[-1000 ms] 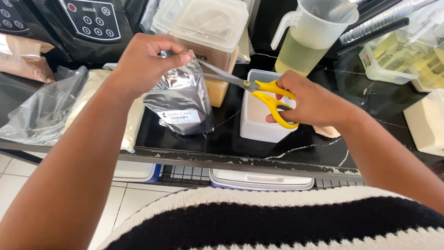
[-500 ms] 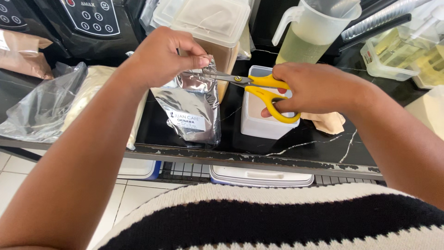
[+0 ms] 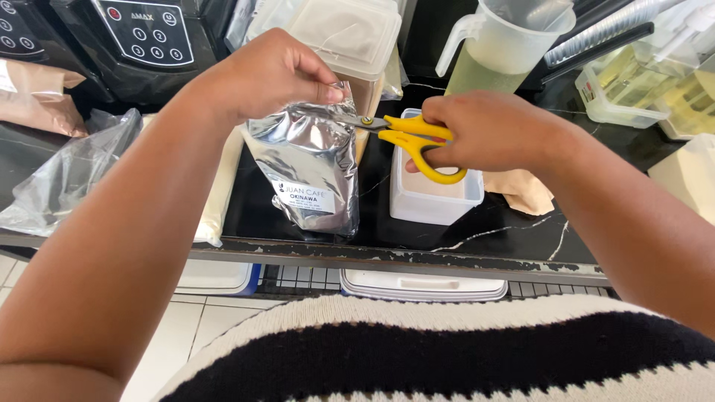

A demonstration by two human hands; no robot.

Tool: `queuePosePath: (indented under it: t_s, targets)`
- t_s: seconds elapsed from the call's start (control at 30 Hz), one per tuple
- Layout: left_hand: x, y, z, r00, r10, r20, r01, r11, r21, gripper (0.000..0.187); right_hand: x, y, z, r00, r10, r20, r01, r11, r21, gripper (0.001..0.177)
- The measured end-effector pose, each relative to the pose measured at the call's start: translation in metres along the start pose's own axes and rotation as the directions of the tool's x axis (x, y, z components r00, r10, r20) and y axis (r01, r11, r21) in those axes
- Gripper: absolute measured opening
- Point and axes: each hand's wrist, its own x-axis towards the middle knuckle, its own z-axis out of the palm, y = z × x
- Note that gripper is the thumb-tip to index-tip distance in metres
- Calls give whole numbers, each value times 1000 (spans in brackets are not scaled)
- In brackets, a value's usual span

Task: The person cuts open a plastic bag labeled Dark Choco and pours the brown powder into a clear container. They then seal the container with a lid and place the empty bag aside. The person repeats the process with a silver foil bag labeled Okinawa, pouring white powder into another container.

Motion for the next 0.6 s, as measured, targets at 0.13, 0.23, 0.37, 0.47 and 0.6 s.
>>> queuePosePath:
  t_s: [0.13, 0.23, 0.37, 0.47, 0.6]
  targets:
    - [-10, -11, -8, 999, 46, -12, -43, 980, 195, 30, 6, 2, -2, 999, 32, 11, -32, 999, 33, 37]
    - [-31, -26, -12, 986, 132, -105, -112, 978, 176, 28, 5, 3, -3, 997, 63, 38, -64, 997, 31, 39]
    - [-40, -37, -10, 970, 172, -174, -165, 985, 56, 11, 5, -2, -6, 1000, 21, 20, -22, 998, 63, 37]
    - [-31, -33, -9, 986, -63, -157, 66, 998, 17, 12, 6, -6, -4, 1000, 19, 25, -19, 1000, 22, 40]
    - [-28, -24, -14, 971, 206, -118, -189, 971, 145, 10, 12, -11, 2, 1000, 20, 10, -20, 999, 29, 41]
